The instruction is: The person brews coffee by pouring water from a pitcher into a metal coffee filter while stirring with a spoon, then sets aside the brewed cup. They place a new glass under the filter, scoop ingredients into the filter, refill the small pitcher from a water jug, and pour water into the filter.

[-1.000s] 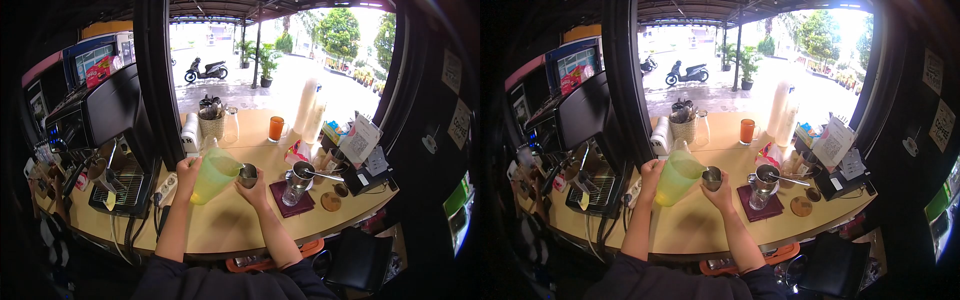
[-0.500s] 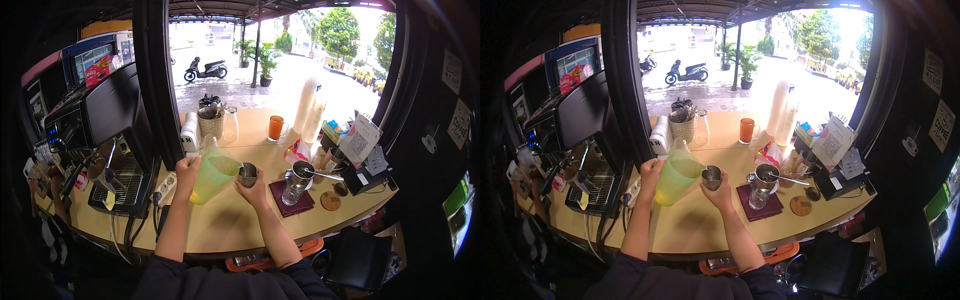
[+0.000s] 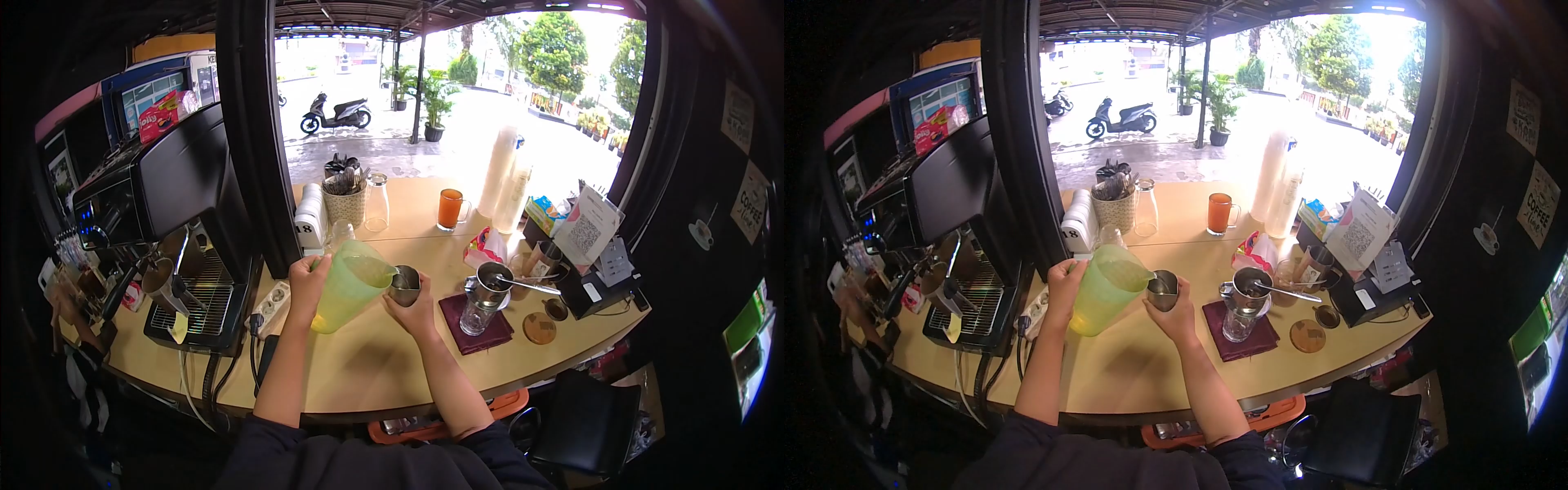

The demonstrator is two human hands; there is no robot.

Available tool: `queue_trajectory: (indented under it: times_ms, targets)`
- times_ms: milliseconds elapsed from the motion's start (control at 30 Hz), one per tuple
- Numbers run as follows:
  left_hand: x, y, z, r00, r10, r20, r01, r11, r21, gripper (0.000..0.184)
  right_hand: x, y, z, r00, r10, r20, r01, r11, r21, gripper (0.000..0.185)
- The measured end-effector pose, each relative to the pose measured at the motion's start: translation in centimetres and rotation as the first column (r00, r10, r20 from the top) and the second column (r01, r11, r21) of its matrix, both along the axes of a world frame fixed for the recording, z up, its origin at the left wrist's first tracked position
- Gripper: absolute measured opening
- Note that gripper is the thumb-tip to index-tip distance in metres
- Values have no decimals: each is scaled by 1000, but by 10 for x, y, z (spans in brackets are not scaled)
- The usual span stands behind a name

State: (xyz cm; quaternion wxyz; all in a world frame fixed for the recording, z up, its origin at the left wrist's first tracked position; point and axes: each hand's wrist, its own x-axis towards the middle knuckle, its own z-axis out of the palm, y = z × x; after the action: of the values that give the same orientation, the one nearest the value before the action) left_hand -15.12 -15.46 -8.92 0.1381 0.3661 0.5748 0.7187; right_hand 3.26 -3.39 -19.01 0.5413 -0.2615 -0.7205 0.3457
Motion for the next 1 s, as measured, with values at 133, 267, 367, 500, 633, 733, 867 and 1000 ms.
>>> queue_trajectory:
  times_ms: [133, 267, 367, 500, 633, 733, 867, 1000]
  targets:
    - [1, 0, 1, 1000, 14, -23, -14, 1000, -15, 38, 0, -1, 0, 1000, -4, -3, 4, 1000, -9, 79]
    - [4, -1, 4, 1000, 8, -9, -8, 1000, -16, 38, 0, -2, 3, 1000, -13, 1, 13, 1000, -11, 79]
    - [2, 1, 1, 999, 20, -38, -21, 999, -24, 38, 0, -1, 2, 1000, -12, -8, 12, 1000, -12, 79]
    - [1, 3, -1, 1000, 16, -26, -16, 1000, -27, 38, 0, -1, 1, 1000, -29, -1, 29, 1000, 7, 78]
    - [-2, 4, -4, 998, 18, -54, -20, 999, -41, 39, 1, -3, 4, 1000, -24, 3, 24, 999, -26, 76]
    - [0, 6, -2, 998, 37, -55, -39, 998, -49, 39, 0, -3, 5, 999, -40, -6, 40, 999, 13, 75]
    - [2, 4, -3, 999, 26, -21, -27, 999, -44, 38, -1, -2, 3, 999, -42, -24, 43, 999, 28, 77]
    - [-1, 6, -5, 998, 46, -39, -48, 998, -49, 37, 0, -3, 4, 999, -46, -14, 46, 999, 27, 76]
